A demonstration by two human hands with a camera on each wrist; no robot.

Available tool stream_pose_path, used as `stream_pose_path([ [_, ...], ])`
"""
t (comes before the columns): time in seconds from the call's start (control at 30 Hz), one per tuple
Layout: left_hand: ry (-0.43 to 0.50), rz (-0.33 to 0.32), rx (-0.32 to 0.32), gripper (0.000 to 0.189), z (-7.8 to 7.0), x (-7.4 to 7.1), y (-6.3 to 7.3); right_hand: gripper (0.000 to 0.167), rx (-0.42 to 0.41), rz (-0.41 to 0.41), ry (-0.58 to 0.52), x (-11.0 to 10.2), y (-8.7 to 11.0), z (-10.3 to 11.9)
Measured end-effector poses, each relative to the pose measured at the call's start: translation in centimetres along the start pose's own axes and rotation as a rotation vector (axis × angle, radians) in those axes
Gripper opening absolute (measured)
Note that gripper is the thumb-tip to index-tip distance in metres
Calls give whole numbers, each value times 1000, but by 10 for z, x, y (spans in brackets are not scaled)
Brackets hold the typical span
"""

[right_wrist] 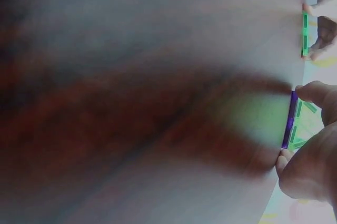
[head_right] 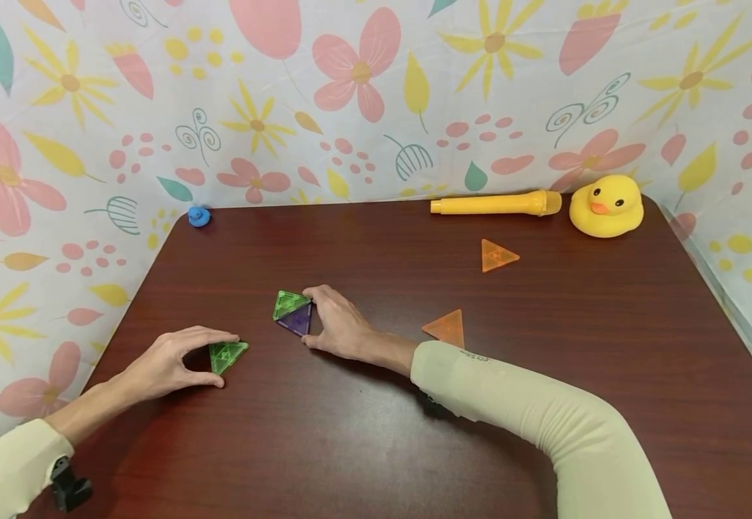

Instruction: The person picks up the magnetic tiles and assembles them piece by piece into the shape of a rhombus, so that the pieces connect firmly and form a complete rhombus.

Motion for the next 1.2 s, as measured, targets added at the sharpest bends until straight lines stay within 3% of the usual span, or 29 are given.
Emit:
stream_pose_path([
  [0.27, 26, 9, -36, 72, -2, 0, -2, 80, -10, -9, 2, 0, 0, 1],
  [0.6, 131, 78, -130, 68, 1, 2, -7, 80, -11, -12, 4, 0, 0, 2],
  [0.73, 230, 109, -182, 58, 5, 2, -9, 80, -13, -16, 2, -1, 0, 2],
  [0.93, 453, 165, -258, 49, 11, 3, -9, 80, -10, -17, -3, -1, 1, 2],
  [1.2, 556, 213, -382, 40, 20, 1, -9, 79, -3, -17, -5, -1, 1, 1],
])
Point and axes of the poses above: each hand's wrist, its own y-axis away from the middle knuckle, its own x-axis out of the palm, z = x × y, the point moved 6 cm from there along -y, towards the middle knuckle, and after that the axes turned 8 degrees about -x, right-handed, at the moved point
